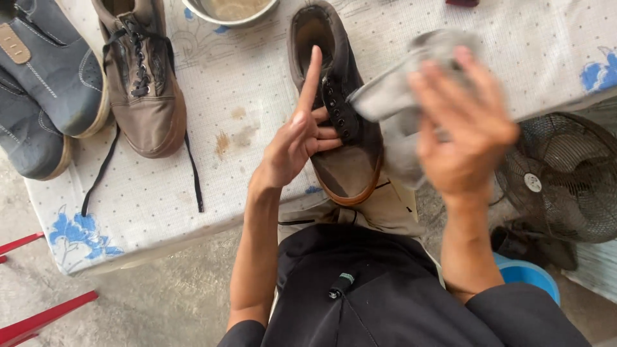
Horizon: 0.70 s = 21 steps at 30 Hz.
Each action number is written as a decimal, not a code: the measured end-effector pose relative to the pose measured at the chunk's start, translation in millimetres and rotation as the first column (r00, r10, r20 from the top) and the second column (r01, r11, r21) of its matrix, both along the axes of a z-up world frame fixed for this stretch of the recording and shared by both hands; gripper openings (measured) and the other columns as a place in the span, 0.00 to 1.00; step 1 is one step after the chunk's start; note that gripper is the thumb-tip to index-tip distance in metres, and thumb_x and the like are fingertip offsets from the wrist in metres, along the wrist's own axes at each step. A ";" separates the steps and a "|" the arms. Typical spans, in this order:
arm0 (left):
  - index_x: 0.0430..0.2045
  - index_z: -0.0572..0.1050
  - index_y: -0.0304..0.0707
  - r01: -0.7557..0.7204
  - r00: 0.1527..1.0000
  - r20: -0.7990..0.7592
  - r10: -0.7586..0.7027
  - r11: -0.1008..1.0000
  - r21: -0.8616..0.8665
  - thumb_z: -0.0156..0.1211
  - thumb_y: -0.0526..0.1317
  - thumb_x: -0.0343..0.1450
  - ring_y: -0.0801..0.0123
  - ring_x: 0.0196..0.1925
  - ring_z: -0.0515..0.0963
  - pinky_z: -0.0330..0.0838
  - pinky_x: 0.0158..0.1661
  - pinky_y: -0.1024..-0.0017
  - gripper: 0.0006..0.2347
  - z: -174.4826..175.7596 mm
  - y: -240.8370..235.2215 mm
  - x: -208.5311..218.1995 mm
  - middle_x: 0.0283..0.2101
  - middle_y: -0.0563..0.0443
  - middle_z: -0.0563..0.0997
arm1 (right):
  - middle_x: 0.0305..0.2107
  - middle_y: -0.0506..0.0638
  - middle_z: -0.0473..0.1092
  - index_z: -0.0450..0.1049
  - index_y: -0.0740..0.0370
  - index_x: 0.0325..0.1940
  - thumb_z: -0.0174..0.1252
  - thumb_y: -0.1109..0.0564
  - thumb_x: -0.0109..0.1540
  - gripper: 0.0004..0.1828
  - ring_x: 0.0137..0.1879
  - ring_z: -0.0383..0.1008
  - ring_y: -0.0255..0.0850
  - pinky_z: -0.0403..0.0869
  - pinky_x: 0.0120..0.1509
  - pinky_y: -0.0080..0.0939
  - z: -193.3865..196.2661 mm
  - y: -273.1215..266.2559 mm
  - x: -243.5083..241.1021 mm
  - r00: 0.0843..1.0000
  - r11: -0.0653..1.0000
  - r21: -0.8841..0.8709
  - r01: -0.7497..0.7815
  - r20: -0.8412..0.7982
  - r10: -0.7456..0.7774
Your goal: The person cleans a brown leather shoe by dipping a red brush into a bowl of water and scrubbing the shoe's surface. They then use a gray cloth to wipe the shoe dry and continue scrubbing with the brush.
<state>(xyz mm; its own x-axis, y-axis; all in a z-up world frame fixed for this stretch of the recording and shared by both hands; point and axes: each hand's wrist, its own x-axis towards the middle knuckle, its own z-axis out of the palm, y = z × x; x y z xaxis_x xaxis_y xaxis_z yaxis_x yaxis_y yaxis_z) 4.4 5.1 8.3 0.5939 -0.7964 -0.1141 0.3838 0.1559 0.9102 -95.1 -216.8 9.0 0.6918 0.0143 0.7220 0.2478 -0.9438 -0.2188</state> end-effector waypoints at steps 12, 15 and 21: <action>0.77 0.27 0.62 0.002 0.983 -0.180 -0.043 0.974 -0.226 0.48 0.71 0.63 0.66 0.25 0.68 0.74 0.35 0.71 0.50 -2.1 0.3 8.3 0.42 0.36 0.74 | 0.55 0.48 0.78 0.80 0.59 0.57 0.53 0.64 0.68 0.16 0.60 0.80 0.47 0.80 0.49 0.38 10.2 9.2 1.5 0.921 0.895 -0.304 -0.325 -0.317 0.227; 0.77 0.28 0.63 -0.004 0.980 -0.192 -0.044 0.970 -0.245 0.47 0.73 0.62 0.69 0.26 0.64 0.72 0.36 0.73 0.50 -7.6 1.1 9.1 0.40 0.40 0.74 | 0.54 0.45 0.79 0.81 0.57 0.56 0.56 0.64 0.69 0.13 0.61 0.80 0.47 0.82 0.43 0.35 6.1 0.3 -5.3 0.916 0.870 -0.342 -0.357 -0.309 0.255; 0.76 0.27 0.66 -0.008 0.983 -0.181 -0.034 0.974 -0.224 0.40 0.73 0.61 0.66 0.25 0.68 0.77 0.37 0.70 0.48 -4.3 1.4 7.8 0.39 0.41 0.71 | 0.54 0.39 0.78 0.82 0.48 0.52 0.58 0.63 0.63 0.17 0.63 0.77 0.37 0.79 0.41 0.32 14.2 -15.4 -12.3 0.877 0.842 -0.335 -0.423 -0.385 0.288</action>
<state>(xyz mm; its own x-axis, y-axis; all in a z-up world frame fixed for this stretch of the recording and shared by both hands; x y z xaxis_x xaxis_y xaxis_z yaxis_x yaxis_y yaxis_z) 12.1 6.6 4.0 0.5688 -0.8216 -0.0382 0.5437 0.3407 0.7670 -107.4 -232.3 23.3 0.7652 0.5407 0.3494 0.5668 -0.8232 0.0325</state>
